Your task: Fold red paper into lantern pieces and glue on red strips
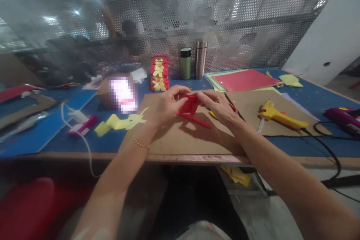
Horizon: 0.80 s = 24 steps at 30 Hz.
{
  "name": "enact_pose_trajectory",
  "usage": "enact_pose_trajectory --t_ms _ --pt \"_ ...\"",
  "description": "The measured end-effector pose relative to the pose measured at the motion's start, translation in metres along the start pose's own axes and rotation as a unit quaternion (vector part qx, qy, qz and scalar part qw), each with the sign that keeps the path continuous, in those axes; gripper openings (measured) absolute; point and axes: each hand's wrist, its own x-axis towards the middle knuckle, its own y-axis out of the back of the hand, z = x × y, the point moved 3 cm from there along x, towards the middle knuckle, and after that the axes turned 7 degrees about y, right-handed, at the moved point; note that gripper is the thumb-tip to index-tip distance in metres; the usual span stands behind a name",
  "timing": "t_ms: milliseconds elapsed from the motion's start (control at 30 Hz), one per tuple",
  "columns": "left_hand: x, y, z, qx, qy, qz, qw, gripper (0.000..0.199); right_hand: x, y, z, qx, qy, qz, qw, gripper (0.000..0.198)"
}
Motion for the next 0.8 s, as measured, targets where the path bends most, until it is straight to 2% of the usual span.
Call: enact_pose_trajectory --t_ms 100,200,333,467,533,600,700,800 --pt "-0.003 -0.004 0.014 0.07 -0.049 0.017 0.996 0.022 0.0 -0.001 0.003 0.046 0.001 -0.001 0.999 0.038" --pt "-0.001 -0.003 0.019 0.089 -0.051 0.017 0.995 0.03 0.0 -0.005 0.007 0.124 -0.006 -0.031 0.992 0.033" --pt "0.003 0.001 0.016 0.088 -0.036 -0.065 0.993 0.028 -0.008 -0.017 0.006 0.178 -0.045 -0.073 0.98 0.03" --pt "-0.008 -0.005 0.015 0.177 -0.038 -0.153 0.972 0.032 -0.033 -0.031 0.0 0.169 -0.072 -0.107 0.977 0.045" --pt "-0.022 -0.013 0.016 0.24 -0.061 -0.149 0.957 0.031 -0.049 -0.034 0.0 0.112 -0.068 -0.107 0.986 0.052" --pt "-0.039 -0.02 0.017 0.31 -0.073 -0.111 0.941 0.027 -0.063 -0.033 0.003 0.001 -0.057 -0.108 0.993 0.055" --pt "-0.063 -0.029 0.014 0.377 -0.071 -0.092 0.919 0.022 -0.078 -0.031 0.007 -0.171 -0.039 -0.109 0.978 0.054" --pt "-0.08 -0.028 0.009 0.412 -0.069 -0.116 0.901 0.021 -0.084 -0.032 0.007 -0.246 -0.018 -0.116 0.962 0.055"
